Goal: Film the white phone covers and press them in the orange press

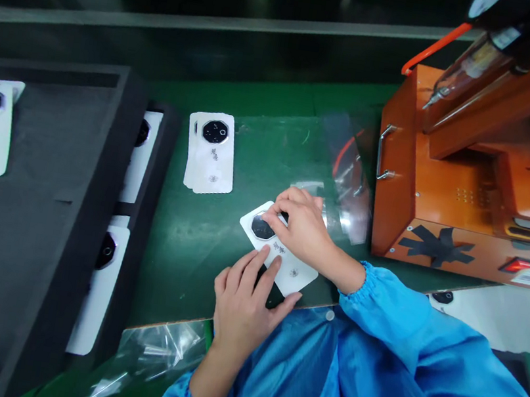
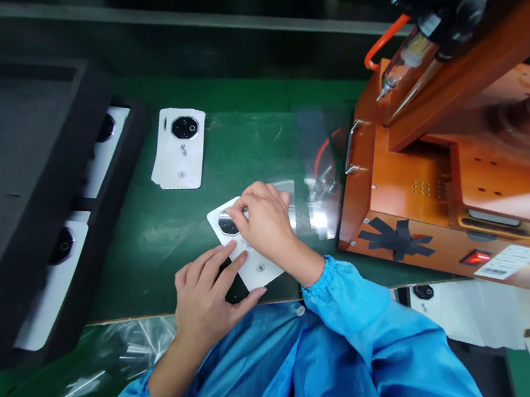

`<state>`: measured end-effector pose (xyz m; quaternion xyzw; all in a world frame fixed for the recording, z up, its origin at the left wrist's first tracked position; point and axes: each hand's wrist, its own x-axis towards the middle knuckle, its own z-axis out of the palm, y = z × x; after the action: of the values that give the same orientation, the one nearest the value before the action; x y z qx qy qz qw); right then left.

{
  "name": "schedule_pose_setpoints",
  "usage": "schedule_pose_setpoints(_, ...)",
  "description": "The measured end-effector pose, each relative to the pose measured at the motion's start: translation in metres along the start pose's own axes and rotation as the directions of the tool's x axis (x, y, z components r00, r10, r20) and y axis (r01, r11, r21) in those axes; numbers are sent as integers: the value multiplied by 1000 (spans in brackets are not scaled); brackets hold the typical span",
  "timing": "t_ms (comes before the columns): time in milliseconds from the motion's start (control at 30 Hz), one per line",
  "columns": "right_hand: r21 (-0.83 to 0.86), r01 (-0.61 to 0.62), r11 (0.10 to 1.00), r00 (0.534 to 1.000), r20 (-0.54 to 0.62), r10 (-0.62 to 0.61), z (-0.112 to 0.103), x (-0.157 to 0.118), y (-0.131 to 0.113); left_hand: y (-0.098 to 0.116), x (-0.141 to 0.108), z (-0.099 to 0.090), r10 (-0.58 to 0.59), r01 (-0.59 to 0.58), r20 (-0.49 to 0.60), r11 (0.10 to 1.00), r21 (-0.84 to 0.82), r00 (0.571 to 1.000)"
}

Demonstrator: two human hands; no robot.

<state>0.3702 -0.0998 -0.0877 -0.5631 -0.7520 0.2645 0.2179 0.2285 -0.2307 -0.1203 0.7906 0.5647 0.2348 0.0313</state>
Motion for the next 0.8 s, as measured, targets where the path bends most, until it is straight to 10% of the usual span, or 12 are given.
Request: schedule_pose_setpoints(800, -225, 189, 956, 969, -113, -218, 2, -6, 6, 3, 1, 1, -44, 44, 5, 999, -32, 999)
